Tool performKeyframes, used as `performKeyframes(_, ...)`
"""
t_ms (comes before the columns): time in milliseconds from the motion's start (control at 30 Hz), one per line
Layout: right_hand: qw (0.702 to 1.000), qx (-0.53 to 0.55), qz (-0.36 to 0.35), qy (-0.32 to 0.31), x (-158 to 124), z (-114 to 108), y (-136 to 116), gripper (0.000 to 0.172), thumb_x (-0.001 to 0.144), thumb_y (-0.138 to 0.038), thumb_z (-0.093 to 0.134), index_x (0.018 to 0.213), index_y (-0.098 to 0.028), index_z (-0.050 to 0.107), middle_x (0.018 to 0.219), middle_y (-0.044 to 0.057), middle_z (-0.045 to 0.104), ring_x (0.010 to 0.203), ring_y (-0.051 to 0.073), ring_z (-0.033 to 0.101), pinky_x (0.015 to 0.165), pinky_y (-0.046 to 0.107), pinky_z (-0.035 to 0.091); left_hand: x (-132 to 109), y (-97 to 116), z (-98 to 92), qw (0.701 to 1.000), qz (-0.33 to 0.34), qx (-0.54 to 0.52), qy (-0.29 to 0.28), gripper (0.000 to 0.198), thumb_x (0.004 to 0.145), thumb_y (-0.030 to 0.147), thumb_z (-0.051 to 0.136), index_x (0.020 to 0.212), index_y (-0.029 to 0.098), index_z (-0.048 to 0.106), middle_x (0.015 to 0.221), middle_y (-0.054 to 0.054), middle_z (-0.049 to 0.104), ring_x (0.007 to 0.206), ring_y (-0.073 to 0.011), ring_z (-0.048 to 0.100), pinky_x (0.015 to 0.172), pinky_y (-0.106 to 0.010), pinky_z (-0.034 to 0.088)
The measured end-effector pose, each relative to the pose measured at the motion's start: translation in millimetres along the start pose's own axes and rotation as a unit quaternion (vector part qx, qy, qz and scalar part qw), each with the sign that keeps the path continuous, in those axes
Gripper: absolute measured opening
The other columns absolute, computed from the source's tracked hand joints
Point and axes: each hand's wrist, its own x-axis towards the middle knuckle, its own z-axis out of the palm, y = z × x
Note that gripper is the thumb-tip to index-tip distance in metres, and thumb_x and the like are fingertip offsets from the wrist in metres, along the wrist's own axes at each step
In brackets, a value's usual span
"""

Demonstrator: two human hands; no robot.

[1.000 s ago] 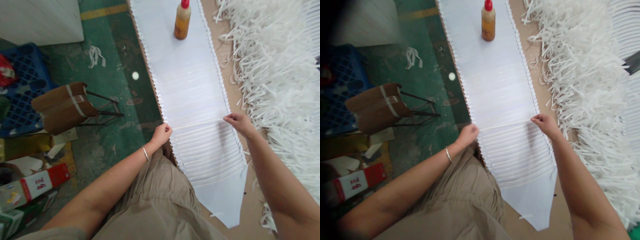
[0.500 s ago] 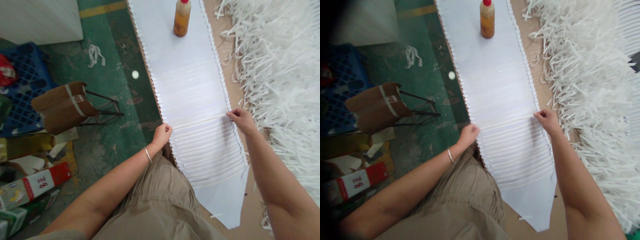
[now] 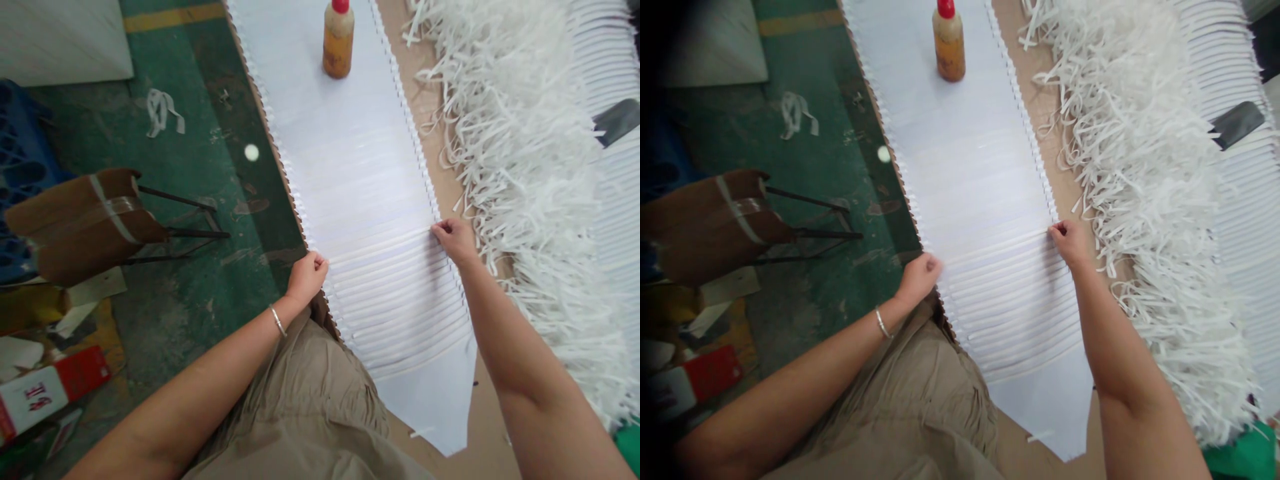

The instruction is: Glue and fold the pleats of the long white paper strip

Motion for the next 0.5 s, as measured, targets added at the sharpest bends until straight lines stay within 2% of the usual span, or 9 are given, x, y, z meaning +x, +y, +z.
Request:
performKeyframes(233, 0.999, -0.045, 0.009, 0.021, 0, 4, -13, 0.021, 0.081, -0.038, 0.065, 0.078, -0.017, 0.067, 0.074, 0.005, 0.069, 0.071, 0.019, 0.06, 0.073, 0.032, 0.047, 0, 3, -0.6, 1.0, -0.006, 0.011, -0.004, 0.014, 0.084, 0.025, 0.056, 0.071, 0.022, 0.054, 0.066, 0.0, 0.064, 0.065, -0.0161, 0.06, 0.065, -0.026, 0.04)
performKeyframes(367, 0.997, -0.076, 0.009, 0.027, -2, 7, -15, 0.018, 0.082, -0.036, 0.064, 0.079, -0.018, 0.067, 0.076, 0.006, 0.069, 0.074, 0.021, 0.06, 0.075, 0.033, 0.047, -1, 4, -0.2, 0.999, -0.002, 0.037, -0.005, 0.016, 0.086, 0.027, 0.057, 0.071, 0.022, 0.053, 0.066, 0.0, 0.063, 0.064, -0.0163, 0.059, 0.064, -0.026, 0.038)
performKeyframes(500, 0.991, -0.105, 0.023, 0.078, 3, -1, -8, 0.017, 0.082, -0.034, 0.061, 0.085, -0.018, 0.066, 0.079, 0.008, 0.068, 0.075, 0.022, 0.059, 0.078, 0.035, 0.048, -2, 3, -4.4, 0.996, -0.006, 0.088, -0.006, 0.023, 0.088, 0.031, 0.059, 0.069, 0.023, 0.049, 0.066, -0.001, 0.061, 0.064, -0.0174, 0.057, 0.063, -0.027, 0.035)
